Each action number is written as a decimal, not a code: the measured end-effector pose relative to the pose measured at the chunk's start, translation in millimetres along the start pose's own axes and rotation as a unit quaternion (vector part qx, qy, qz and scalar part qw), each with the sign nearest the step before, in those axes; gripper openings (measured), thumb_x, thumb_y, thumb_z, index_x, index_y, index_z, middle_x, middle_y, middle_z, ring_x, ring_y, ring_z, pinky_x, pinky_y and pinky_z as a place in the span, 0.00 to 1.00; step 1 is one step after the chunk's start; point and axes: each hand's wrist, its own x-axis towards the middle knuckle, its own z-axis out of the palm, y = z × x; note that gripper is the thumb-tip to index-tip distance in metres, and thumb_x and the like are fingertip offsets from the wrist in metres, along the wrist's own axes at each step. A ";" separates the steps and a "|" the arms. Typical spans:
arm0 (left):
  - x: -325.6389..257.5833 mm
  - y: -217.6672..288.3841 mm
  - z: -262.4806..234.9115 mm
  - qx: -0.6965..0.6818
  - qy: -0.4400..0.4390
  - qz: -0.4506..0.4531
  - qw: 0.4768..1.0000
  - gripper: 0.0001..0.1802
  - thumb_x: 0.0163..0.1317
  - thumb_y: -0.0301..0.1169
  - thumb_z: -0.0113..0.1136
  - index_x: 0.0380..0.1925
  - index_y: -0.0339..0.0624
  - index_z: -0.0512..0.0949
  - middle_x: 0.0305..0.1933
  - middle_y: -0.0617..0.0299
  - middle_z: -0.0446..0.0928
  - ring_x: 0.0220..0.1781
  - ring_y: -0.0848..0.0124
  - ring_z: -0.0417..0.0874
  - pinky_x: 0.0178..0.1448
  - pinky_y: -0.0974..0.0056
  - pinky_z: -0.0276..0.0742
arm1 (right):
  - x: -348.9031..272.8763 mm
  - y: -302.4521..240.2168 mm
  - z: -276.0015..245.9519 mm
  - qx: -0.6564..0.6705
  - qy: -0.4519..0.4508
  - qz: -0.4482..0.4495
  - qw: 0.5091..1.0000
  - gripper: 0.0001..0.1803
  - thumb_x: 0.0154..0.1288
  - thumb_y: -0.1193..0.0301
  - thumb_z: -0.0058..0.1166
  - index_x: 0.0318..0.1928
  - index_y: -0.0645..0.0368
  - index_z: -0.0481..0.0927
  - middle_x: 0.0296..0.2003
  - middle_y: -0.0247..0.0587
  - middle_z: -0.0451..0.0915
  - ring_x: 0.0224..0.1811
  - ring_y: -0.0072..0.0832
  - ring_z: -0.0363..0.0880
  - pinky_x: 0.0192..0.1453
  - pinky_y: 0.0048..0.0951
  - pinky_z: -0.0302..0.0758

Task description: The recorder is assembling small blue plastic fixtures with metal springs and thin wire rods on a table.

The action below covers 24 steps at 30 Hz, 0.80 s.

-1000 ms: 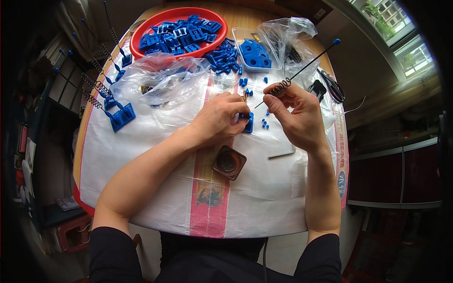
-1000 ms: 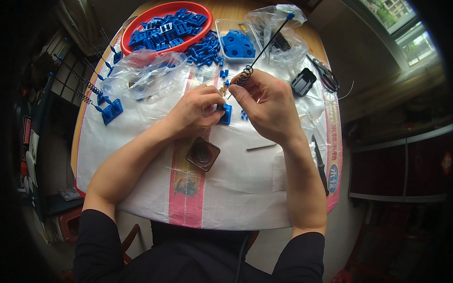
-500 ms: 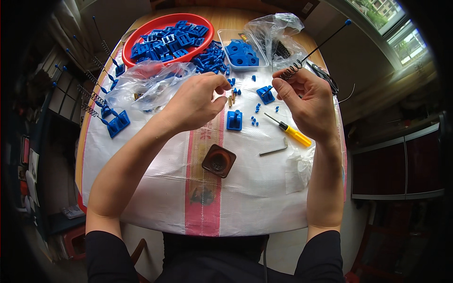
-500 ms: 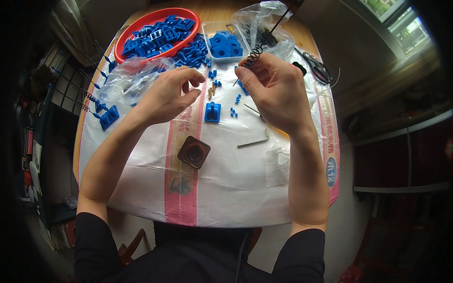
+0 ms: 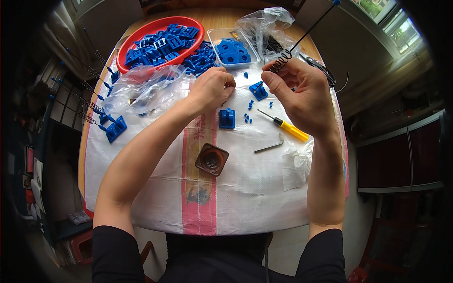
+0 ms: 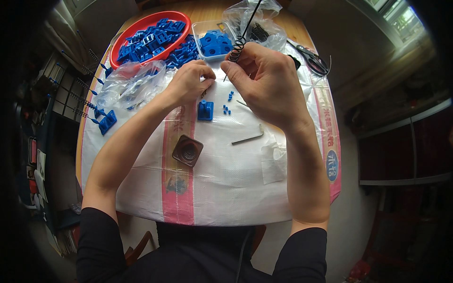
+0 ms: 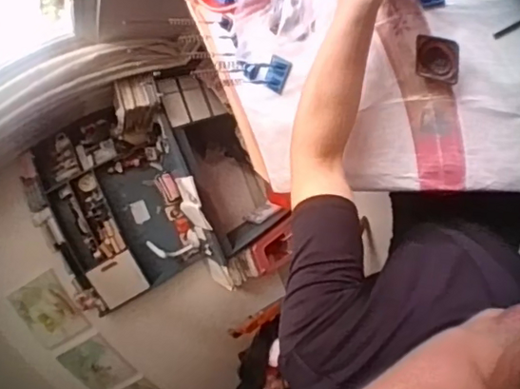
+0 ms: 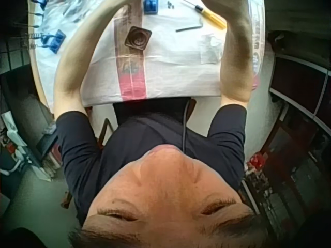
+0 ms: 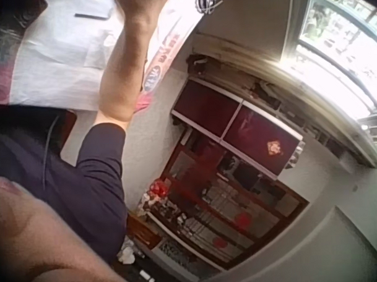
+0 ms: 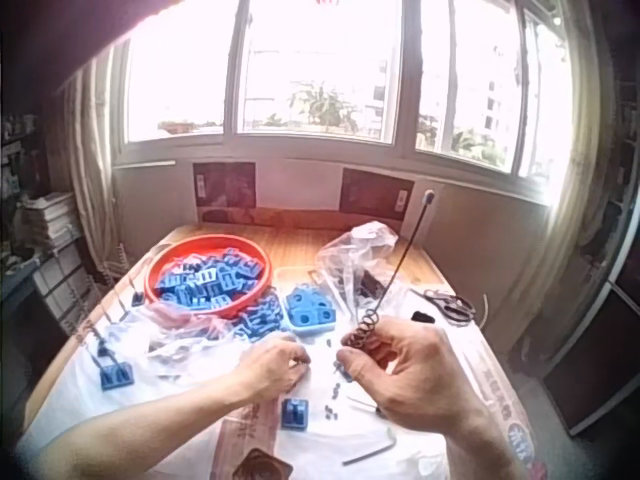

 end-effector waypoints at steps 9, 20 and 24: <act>-39.4 20.2 -39.0 -0.585 -0.009 -0.174 0.792 0.10 0.68 0.27 0.61 0.46 0.35 0.79 0.41 0.53 0.84 0.41 0.70 0.85 0.45 0.68 0.80 | -0.7 -1.2 0.5 0.001 -0.005 0.003 1.000 0.08 0.65 0.71 0.62 0.38 0.64 0.84 0.28 0.40 0.85 0.28 0.22 0.82 0.35 0.25 0.77; -71.8 -1.2 -30.1 -0.787 -0.019 -0.196 0.585 0.18 0.69 0.30 0.59 0.56 0.33 0.74 0.45 0.56 0.78 0.39 0.75 0.79 0.44 0.72 0.78 | -1.2 4.1 13.6 0.005 -0.024 0.022 0.999 0.08 0.64 0.71 0.63 0.36 0.65 0.83 0.26 0.39 0.84 0.26 0.20 0.81 0.33 0.24 0.77; -72.9 -1.8 -28.4 -0.817 -0.043 -0.182 0.546 0.19 0.70 0.27 0.56 0.59 0.33 0.72 0.48 0.54 0.78 0.42 0.73 0.81 0.48 0.71 0.81 | -1.2 6.3 15.6 -0.017 -0.030 0.019 0.999 0.08 0.64 0.71 0.63 0.35 0.65 0.83 0.25 0.38 0.84 0.25 0.19 0.81 0.32 0.23 0.76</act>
